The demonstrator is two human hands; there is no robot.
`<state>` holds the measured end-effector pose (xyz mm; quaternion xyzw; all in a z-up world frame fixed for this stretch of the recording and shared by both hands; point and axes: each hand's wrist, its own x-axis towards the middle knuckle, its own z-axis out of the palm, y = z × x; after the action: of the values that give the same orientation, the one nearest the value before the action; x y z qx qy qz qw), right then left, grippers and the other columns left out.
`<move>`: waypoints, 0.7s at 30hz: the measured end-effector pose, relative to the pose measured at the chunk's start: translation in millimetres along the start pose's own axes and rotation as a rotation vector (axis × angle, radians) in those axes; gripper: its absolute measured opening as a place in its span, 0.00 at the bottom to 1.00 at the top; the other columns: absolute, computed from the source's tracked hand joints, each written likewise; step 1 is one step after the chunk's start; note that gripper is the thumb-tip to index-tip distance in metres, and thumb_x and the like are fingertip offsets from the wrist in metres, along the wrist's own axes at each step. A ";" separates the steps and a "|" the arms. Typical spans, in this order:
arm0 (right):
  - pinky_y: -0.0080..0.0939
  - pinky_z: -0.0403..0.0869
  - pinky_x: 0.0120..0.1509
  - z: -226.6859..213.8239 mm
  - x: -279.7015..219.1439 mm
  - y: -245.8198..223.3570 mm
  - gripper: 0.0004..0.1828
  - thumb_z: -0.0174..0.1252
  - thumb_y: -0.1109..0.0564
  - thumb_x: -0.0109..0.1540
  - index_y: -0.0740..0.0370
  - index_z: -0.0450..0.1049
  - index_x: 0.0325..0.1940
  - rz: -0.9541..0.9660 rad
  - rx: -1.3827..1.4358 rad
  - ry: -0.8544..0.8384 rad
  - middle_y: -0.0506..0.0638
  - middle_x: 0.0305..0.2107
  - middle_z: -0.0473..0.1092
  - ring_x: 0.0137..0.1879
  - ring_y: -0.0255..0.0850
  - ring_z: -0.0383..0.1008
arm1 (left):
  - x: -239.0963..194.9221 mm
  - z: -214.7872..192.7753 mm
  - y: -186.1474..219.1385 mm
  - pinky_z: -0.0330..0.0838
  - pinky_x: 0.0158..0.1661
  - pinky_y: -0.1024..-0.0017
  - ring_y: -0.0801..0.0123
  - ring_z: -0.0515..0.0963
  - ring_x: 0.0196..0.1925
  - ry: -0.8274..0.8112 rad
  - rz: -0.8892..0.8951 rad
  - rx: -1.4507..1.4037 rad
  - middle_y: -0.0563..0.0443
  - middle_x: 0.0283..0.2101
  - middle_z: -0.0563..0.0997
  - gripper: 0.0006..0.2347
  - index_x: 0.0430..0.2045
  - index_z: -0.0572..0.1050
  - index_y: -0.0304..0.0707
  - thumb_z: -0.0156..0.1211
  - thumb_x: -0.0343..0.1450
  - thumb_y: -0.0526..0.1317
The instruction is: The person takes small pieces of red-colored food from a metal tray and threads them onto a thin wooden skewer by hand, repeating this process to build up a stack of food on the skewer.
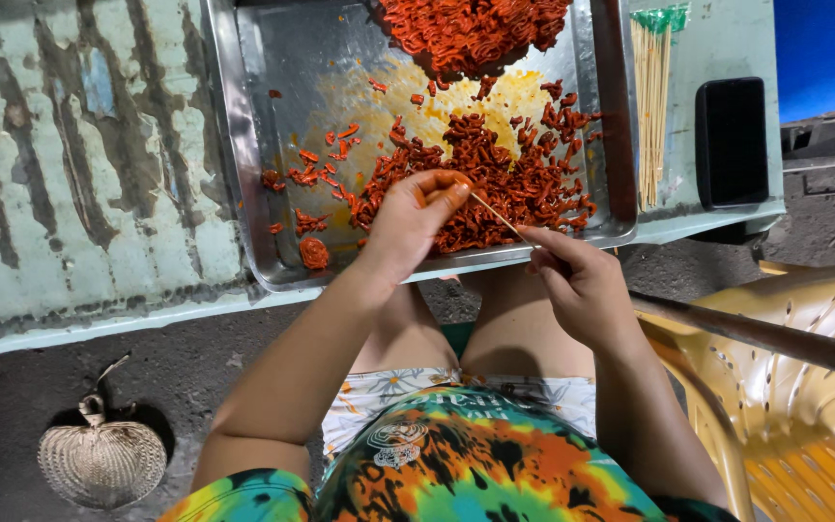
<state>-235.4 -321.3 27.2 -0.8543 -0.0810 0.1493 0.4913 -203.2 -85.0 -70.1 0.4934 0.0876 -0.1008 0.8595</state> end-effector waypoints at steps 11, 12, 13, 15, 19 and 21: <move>0.33 0.74 0.49 9.7 6.7 12.8 0.25 0.53 0.71 0.62 0.60 0.75 0.62 0.002 0.005 -0.035 0.48 0.32 0.75 0.40 0.33 0.76 | -6.2 -4.0 -12.2 0.73 0.51 0.78 0.76 0.80 0.46 -0.002 0.060 -0.097 0.53 0.43 0.83 0.07 0.43 0.77 0.30 0.56 0.77 0.36; 0.33 0.74 0.49 8.7 6.6 12.5 0.24 0.54 0.70 0.62 0.59 0.75 0.62 -0.001 -0.013 -0.032 0.48 0.32 0.75 0.40 0.33 0.76 | -6.5 -4.5 -10.6 0.72 0.51 0.78 0.77 0.79 0.46 0.003 0.053 -0.112 0.54 0.43 0.82 0.08 0.44 0.78 0.30 0.55 0.78 0.37; 0.33 0.74 0.49 8.6 6.1 12.3 0.24 0.54 0.70 0.62 0.59 0.75 0.62 -0.003 -0.030 -0.027 0.47 0.32 0.76 0.40 0.32 0.77 | -7.0 -4.9 -9.4 0.71 0.50 0.77 0.78 0.78 0.45 0.007 0.045 -0.128 0.55 0.42 0.82 0.09 0.44 0.78 0.31 0.54 0.79 0.39; 0.33 0.75 0.49 9.9 5.8 12.8 0.24 0.54 0.70 0.62 0.59 0.75 0.61 0.011 -0.027 -0.021 0.47 0.34 0.76 0.41 0.32 0.77 | -7.7 -5.2 -8.3 0.70 0.50 0.77 0.78 0.77 0.45 0.017 0.066 -0.086 0.55 0.41 0.81 0.11 0.44 0.78 0.30 0.53 0.81 0.40; 0.34 0.74 0.49 9.5 5.2 16.9 0.25 0.54 0.70 0.62 0.59 0.75 0.63 0.025 -0.027 -0.038 0.48 0.31 0.75 0.40 0.33 0.75 | -7.4 -4.9 -9.9 0.72 0.50 0.77 0.77 0.78 0.46 0.015 0.038 -0.138 0.55 0.42 0.81 0.10 0.45 0.77 0.30 0.54 0.79 0.39; 0.34 0.74 0.49 9.3 5.1 19.0 0.25 0.53 0.70 0.62 0.59 0.74 0.63 0.026 0.021 -0.045 0.48 0.32 0.75 0.41 0.33 0.76 | -7.0 -4.4 -11.2 0.72 0.50 0.77 0.77 0.78 0.45 0.006 0.036 -0.091 0.54 0.42 0.82 0.07 0.45 0.77 0.30 0.57 0.77 0.36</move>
<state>-233.8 -321.8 5.5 -0.8464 -0.0793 0.1758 0.4964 -213.1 -86.1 -79.8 0.4554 0.0856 -0.0799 0.8825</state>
